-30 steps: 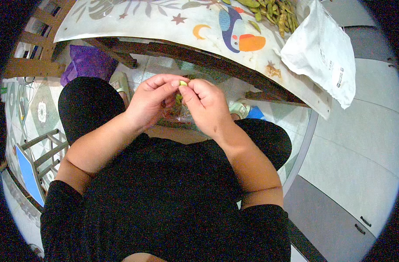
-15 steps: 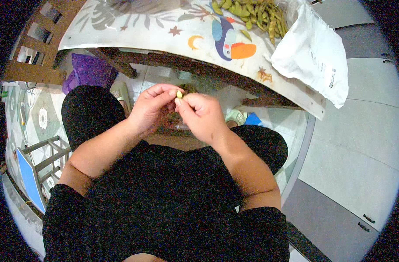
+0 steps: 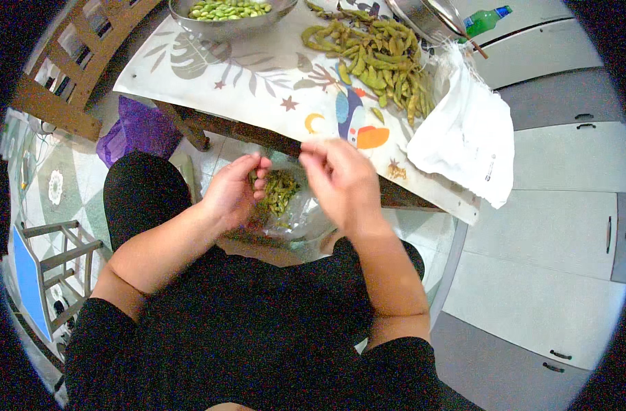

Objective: The person sits on the floor and shells edamame by hand, removing the beans from the pods and placing them into a metal bowl. Empty pods are discarded into a plastic bag on the floor.

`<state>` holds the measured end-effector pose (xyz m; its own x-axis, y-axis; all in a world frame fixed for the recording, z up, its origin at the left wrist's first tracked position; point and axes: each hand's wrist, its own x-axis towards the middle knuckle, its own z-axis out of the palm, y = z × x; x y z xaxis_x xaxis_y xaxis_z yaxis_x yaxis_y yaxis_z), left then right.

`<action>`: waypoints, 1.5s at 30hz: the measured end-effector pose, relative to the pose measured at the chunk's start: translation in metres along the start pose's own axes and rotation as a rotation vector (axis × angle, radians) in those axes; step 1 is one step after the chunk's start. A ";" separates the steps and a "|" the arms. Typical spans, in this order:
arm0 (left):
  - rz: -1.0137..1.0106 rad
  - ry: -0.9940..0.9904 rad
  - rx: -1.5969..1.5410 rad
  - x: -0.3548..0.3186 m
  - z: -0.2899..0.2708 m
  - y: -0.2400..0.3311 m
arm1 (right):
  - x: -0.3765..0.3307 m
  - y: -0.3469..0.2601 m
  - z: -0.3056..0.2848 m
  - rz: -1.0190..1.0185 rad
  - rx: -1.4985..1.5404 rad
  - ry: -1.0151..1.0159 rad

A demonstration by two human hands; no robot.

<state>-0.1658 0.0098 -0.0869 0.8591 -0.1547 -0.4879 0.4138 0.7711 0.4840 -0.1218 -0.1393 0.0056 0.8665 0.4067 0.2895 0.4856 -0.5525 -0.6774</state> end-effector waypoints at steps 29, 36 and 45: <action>0.492 -0.278 0.462 -0.014 0.001 0.003 | -0.028 0.002 0.029 0.703 1.268 -0.110; 0.271 -0.355 0.280 -0.013 0.004 0.001 | -0.042 0.019 0.030 0.672 1.093 -0.215; 0.268 -0.364 0.343 -0.014 0.008 -0.009 | -0.053 0.025 0.020 0.480 0.777 -0.284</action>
<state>-0.1789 0.0005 -0.0786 0.9710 -0.2307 -0.0627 0.1885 0.5774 0.7944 -0.1579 -0.1604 -0.0400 0.8435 0.4800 -0.2412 -0.2146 -0.1106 -0.9704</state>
